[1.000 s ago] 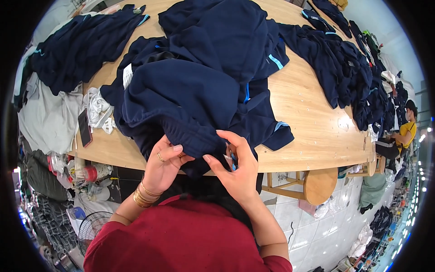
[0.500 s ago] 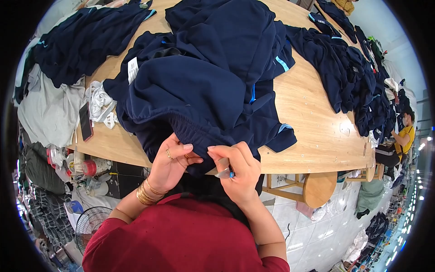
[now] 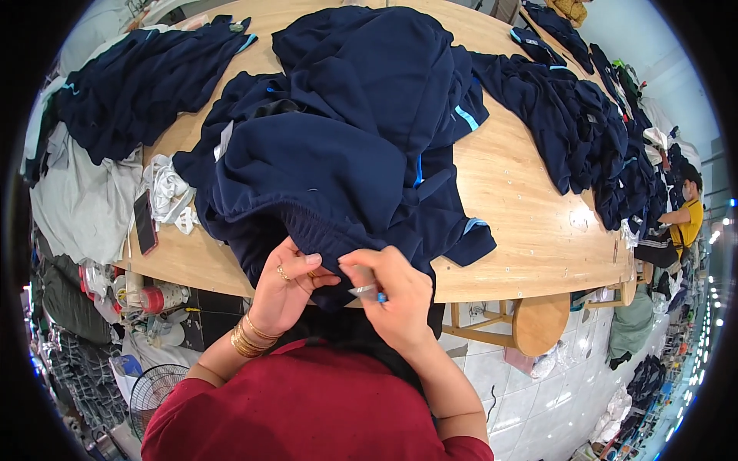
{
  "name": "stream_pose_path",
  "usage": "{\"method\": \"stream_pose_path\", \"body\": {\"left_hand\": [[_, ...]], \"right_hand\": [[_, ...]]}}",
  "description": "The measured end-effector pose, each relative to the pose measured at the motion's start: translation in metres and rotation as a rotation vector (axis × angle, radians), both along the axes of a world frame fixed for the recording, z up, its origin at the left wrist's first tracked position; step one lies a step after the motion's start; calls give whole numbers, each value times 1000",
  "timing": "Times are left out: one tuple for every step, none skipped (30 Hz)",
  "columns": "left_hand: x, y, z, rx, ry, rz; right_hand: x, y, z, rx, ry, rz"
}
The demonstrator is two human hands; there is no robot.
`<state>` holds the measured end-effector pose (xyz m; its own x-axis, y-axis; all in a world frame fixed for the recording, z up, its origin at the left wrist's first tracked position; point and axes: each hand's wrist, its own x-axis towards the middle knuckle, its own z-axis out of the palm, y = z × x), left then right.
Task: Trimming excess threads from blue athletic pants using small thread snips in a factory setting.
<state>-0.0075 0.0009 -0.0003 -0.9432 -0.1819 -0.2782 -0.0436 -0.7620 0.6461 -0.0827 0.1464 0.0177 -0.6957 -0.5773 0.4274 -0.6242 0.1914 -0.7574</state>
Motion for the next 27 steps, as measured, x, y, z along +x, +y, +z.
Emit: {"method": "stream_pose_path", "body": {"left_hand": [[2,-2,0,-11,7,17],[6,-3,-2,-2,1,30],[11,-6,-1,3,-2,52],[15,-7,2,1,-10,71],[16,-8,1,-2,-25,59],[14,-8,2,5,-13,34],[14,-7,-4,-40,40,8],[12,-7,-11,-199,82,-3],[6,-4,-10,-231,147,-4],[7,-6,-8,-555,208,-7],[13,-10,5,-716,213,-33],[20,-10,4,-767,303,31],[24,-12,16,-806,296,53],[20,-14,20,-1098,420,281],[15,-15,22,-1387,533,508],[12,-17,21,-1408,512,545],[8,-17,20,-1617,506,594],[5,-18,18,-1823,495,633],[1,-23,15,-1832,484,653],[-1,-28,10,-1825,462,409],[-1,-29,5,-1798,440,164],[0,-26,8,-1717,451,223],[1,-27,6,-1713,458,223],[1,-30,3,-1704,498,240],[1,-32,3,-1690,544,251],[3,-35,1,-1661,491,157],[5,-38,3,-1623,449,47]], "right_hand": [[-1,-2,-1,-53,-8,-72],[-2,-5,0,-110,-18,-137],[2,-2,1,-72,34,-143],[5,-4,1,-62,107,-140],[7,-8,1,-60,188,-129],[9,-12,-1,-13,221,-125],[10,-16,-5,26,259,-113],[9,-13,-11,25,217,-111],[3,-8,-21,30,171,-105],[-1,-1,-27,35,97,-144],[-7,5,-33,51,15,-174],[-13,4,-37,23,65,-135],[-21,3,-39,8,109,-138],[-23,1,-38,-12,69,-149],[-25,-1,-36,-24,26,-161],[-25,0,-30,22,47,-67],[-19,-6,-21,15,51,-36],[-11,-14,-12,-73,68,28],[-6,-19,-6,-161,86,89],[-5,-18,-5,-122,76,80],[-3,-19,2,-121,81,91],[-1,-23,13,-79,177,72],[1,-24,18,-34,271,48],[-2,-20,17,-25,273,38],[-10,-13,14,163,116,78],[-18,-6,12,350,-51,107],[-28,-3,7,366,-65,64]]}}
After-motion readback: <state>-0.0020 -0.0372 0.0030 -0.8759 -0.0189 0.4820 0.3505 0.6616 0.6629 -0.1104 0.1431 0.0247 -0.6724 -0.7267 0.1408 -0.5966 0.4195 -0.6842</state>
